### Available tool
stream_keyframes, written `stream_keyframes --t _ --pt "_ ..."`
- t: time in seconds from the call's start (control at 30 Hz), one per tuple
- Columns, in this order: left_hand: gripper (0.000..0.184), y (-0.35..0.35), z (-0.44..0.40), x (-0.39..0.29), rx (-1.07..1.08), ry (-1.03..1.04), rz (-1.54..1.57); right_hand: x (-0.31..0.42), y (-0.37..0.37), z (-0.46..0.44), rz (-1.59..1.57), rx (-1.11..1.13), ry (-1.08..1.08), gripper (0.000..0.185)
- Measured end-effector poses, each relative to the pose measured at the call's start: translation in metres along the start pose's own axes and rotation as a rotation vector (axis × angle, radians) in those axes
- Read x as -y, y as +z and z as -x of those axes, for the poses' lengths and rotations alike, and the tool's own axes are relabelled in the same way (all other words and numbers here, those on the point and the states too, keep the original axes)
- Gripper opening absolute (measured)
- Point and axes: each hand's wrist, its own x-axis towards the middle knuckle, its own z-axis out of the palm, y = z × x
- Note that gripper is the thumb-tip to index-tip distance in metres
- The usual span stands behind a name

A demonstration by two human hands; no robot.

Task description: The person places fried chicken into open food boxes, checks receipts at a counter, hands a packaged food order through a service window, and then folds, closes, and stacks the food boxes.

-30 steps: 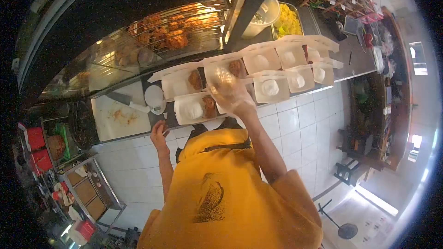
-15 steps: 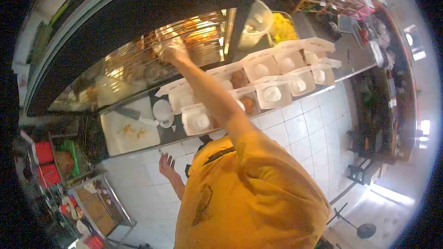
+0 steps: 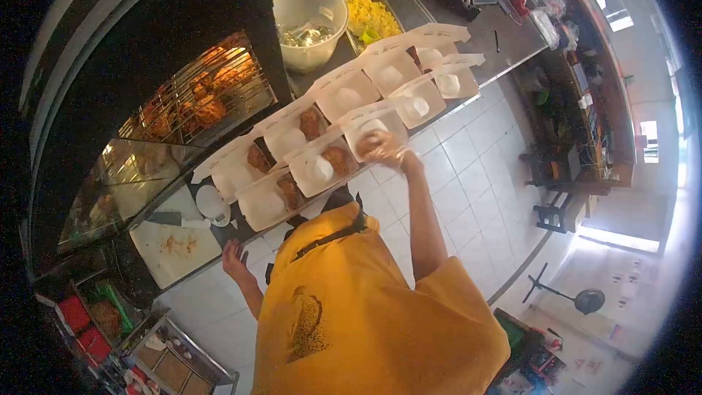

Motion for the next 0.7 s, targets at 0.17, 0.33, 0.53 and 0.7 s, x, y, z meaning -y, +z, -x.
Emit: stream_keyframes --t 0.17,0.33,0.53,0.7 --pt "0.028 0.029 -0.012 -0.019 0.098 0.006 -0.094 -0.161 -0.012 -0.082 0.342 -0.545 -0.116 0.043" --pt "0.025 0.031 -0.002 -0.021 0.103 0.01 -0.068 -0.113 0.016 -0.073 0.824 -0.599 0.061 0.041" --pt "0.025 0.003 0.018 0.009 -0.049 -0.014 0.028 0.136 0.067 -0.016 0.42 -0.201 -0.32 0.046" --pt "0.026 -0.007 0.034 0.029 -0.082 0.014 0.119 0.248 0.155 -0.084 1.029 -0.499 -0.848 0.051"
